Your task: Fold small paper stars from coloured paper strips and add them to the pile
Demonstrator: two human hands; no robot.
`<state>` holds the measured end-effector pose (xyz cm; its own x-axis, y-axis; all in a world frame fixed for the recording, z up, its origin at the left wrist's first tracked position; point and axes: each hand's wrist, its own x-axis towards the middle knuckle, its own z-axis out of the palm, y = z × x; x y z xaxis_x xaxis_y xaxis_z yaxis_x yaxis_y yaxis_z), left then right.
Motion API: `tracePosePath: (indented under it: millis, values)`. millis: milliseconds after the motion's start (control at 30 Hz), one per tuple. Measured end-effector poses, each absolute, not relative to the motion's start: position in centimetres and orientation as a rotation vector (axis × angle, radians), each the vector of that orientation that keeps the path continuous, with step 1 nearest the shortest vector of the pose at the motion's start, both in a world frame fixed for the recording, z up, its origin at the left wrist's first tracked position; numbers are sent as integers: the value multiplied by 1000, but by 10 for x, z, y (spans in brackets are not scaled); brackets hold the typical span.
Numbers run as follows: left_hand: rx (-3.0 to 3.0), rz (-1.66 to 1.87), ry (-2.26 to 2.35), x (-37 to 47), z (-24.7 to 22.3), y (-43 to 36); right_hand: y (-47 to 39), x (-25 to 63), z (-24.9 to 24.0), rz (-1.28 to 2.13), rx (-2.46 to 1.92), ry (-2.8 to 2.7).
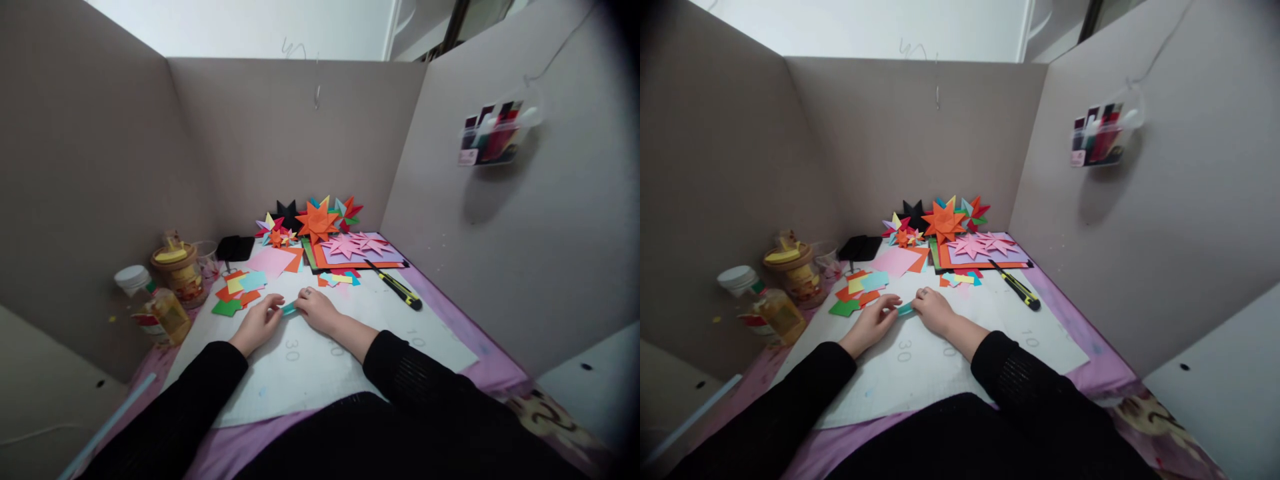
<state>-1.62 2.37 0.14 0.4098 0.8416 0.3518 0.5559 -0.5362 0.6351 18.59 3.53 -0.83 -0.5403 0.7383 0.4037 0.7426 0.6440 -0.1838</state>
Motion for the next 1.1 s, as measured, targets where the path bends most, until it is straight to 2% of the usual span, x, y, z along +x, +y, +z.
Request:
tracePosePath:
  millis: [600, 900, 1000, 1100]
  values:
    - [2236, 921, 1358, -17, 0, 31, 30, 169, -5, -301, -951, -2562]
    - [2899, 630, 1241, -17, 5, 19, 48, 191, -14, -16, -866, -2506]
    - [2980, 514, 1027, -16, 7, 17, 51, 195, -13, 190, -791, -2465]
    - [2980, 442, 1020, -15, 7, 16, 52, 197, -12, 401, -810, -2371]
